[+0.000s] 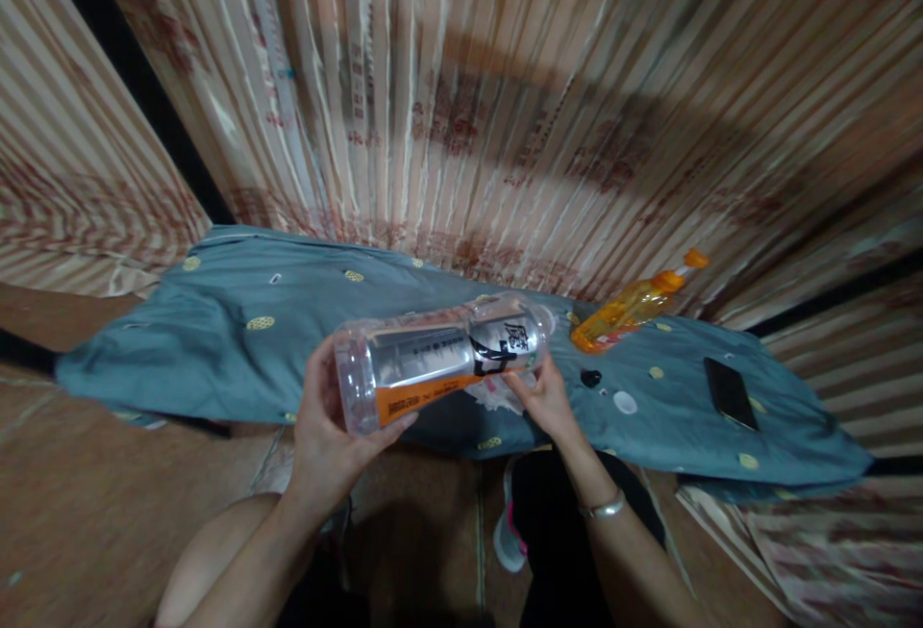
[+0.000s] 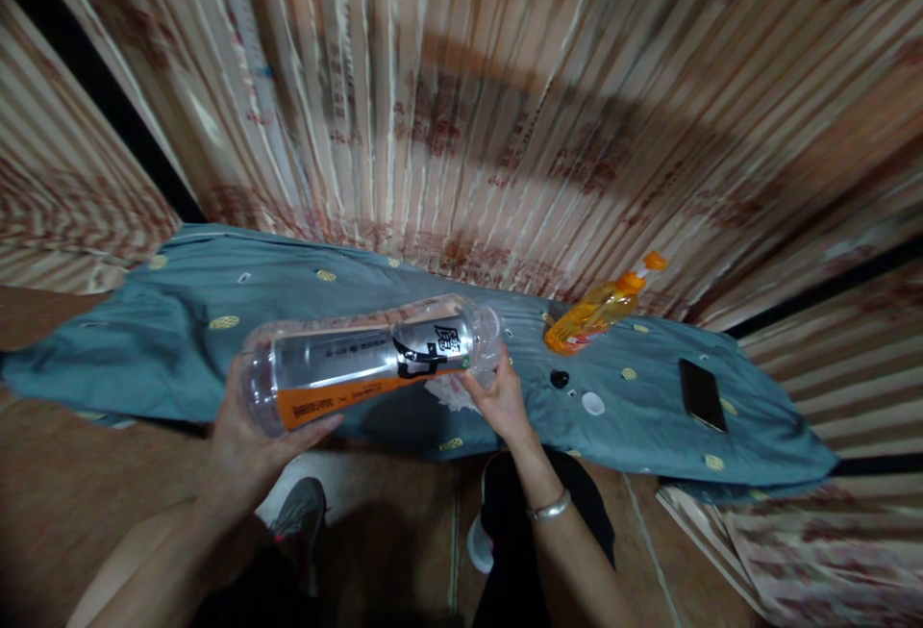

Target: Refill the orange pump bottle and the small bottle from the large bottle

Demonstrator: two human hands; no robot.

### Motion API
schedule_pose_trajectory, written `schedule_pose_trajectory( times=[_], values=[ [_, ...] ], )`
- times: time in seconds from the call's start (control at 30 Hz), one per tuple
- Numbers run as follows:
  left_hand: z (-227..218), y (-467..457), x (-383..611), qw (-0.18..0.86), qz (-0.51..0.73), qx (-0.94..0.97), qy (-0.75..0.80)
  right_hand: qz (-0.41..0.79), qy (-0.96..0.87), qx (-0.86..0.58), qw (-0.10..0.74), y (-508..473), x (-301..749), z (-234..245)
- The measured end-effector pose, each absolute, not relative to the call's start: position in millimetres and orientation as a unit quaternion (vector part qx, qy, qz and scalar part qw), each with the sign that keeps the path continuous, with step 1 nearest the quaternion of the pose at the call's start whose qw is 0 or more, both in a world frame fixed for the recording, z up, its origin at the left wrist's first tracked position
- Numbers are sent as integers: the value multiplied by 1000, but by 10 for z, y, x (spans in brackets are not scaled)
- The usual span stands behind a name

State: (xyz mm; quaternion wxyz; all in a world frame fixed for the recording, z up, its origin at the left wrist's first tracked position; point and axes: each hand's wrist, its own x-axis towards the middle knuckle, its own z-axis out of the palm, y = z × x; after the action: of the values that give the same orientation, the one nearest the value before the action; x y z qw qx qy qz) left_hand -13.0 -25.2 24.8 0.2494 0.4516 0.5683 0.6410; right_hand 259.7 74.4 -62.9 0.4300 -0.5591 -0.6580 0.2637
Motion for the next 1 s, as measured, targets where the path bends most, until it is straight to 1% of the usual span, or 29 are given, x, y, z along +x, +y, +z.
schedule_pose_trajectory(
  times=[0.4,0.7,1.0],
  values=[
    [309,-271,-144,257,615,474,576,269,-651,-562,434,742,2595,-631],
    [312,-265,-115,282,622,452,574,272,-651,-563,430,743,2604,-622],
    [318,-270,-127,272,624,457,572,264,-656,-556,437,730,2596,-606]
  ],
)
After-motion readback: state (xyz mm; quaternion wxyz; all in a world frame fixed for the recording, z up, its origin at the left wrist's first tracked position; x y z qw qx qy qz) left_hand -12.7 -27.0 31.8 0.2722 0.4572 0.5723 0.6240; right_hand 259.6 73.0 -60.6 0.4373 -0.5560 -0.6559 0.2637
